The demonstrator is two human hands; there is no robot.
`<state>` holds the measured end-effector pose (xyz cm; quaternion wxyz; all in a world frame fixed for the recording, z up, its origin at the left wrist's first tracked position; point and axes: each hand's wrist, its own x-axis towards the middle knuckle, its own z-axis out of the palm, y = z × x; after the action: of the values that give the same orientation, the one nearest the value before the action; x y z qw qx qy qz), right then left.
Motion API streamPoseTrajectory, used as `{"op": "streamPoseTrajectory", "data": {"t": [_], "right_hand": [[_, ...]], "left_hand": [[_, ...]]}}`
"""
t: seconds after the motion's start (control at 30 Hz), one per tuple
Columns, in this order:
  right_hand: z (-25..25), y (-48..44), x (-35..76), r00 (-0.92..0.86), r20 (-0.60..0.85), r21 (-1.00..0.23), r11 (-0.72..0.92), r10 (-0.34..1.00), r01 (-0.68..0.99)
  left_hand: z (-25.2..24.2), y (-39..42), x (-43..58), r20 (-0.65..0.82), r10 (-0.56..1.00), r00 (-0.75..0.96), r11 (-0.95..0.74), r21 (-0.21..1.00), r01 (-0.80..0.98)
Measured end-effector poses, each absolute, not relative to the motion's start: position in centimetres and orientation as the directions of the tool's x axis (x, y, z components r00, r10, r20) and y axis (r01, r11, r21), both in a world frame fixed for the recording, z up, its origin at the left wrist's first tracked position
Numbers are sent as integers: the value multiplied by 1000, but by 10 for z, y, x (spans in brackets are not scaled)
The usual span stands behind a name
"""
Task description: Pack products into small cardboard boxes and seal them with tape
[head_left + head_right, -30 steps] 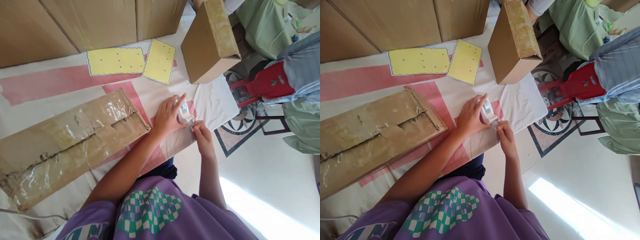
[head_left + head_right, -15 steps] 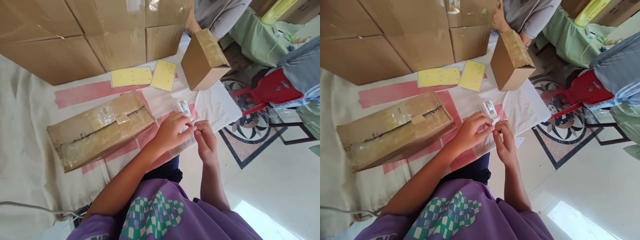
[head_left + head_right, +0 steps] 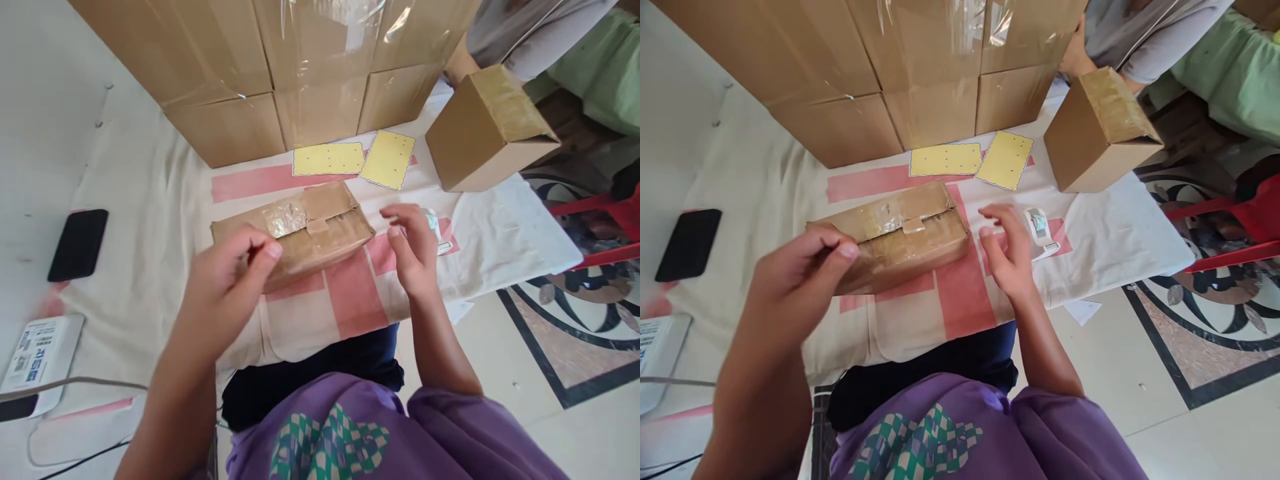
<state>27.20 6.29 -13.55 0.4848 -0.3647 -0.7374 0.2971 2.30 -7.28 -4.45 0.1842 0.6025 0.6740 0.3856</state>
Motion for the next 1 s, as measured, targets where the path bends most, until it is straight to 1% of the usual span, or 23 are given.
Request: {"op": "streamPoseTrajectory", "data": {"t": [0.07,0.1,0.17,0.2,0.3,0.43,0.53,0.7,0.87,1.0], "right_hand": [[-138,77,255,-410,479,-818,564,776,112],[-141,82,247,-468,468,-835,549,749,43],[-150,86,233,-531,455,-862,503,715,-61],[-155,85,229,-538,445,-874,477,716,-89],[-168,76,223,-505,412,-898,432,758,-85],[-177,71,226,-414,387,-902,431,824,14],[-179,71,229,-395,369,-906,420,841,48],[-181,71,234,-435,337,-916,397,835,52],[-171,70,233,-484,319,-930,367,815,4],[-162,69,232,-522,306,-938,347,796,-22]], "left_hand": [[-41,-68,3,61,967,-246,126,727,675],[-40,-66,-3,7,969,-247,169,708,685],[-38,-61,-12,-51,969,-241,214,658,722],[-37,-60,-15,-56,970,-237,218,632,743],[-38,-58,-19,-20,979,-204,174,601,780],[-41,-54,-23,17,991,-131,99,565,819],[-44,-50,-24,47,992,-119,79,510,856],[-48,-47,-23,123,988,-99,46,374,926],[-52,-52,-16,194,969,-155,86,324,942],[-56,-57,-11,286,943,-170,97,254,962]]}}
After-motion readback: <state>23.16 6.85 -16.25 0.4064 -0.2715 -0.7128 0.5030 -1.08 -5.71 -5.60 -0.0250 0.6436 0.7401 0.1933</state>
